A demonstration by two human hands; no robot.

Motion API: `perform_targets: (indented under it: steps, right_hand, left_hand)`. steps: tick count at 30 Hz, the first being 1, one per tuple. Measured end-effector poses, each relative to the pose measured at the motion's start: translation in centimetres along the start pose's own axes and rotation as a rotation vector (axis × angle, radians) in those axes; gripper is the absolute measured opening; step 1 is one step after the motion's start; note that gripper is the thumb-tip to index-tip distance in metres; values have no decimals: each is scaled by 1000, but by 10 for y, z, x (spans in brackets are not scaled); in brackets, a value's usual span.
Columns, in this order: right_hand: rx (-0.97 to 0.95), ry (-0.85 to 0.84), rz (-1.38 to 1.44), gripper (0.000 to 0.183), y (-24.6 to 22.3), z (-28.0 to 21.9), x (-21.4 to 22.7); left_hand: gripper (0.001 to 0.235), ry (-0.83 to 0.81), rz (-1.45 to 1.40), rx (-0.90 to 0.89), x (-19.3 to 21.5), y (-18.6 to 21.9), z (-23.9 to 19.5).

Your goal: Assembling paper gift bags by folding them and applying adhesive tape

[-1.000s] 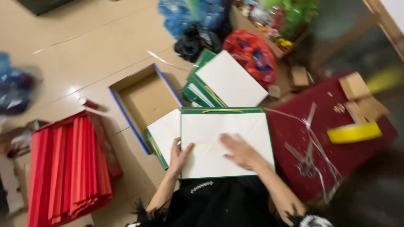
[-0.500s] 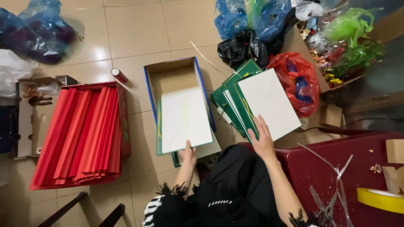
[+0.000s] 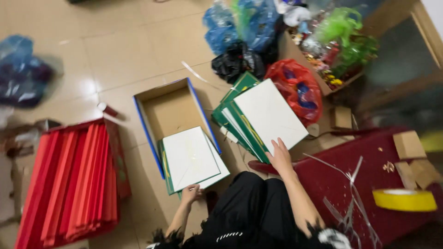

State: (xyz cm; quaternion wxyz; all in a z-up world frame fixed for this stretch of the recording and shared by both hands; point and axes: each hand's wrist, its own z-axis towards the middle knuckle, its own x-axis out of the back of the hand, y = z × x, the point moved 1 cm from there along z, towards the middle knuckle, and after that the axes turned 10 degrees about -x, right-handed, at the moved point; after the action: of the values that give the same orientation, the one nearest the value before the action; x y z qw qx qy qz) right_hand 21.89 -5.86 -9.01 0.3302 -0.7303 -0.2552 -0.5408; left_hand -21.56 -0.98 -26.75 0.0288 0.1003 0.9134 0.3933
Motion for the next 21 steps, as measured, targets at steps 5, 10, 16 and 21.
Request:
perform_targets:
  steps: [5,10,16,21]
  right_hand:
    - [-223,-308,-136,106,-18,43,-12]
    - [-206,-234,-5,122,-5,78,-66]
    - [-123,-243,-113,123,11,91,-102]
    - [121,49,22,47,16,91,-97]
  left_hand:
    - [31,-99,121,-97,-13,139,-68]
    - [30,-167,135,-230,-45,214,-80]
    - [39,-291,218,-359,-114,225,-32]
    - [39,-336,112,-327,-165,231,-32]
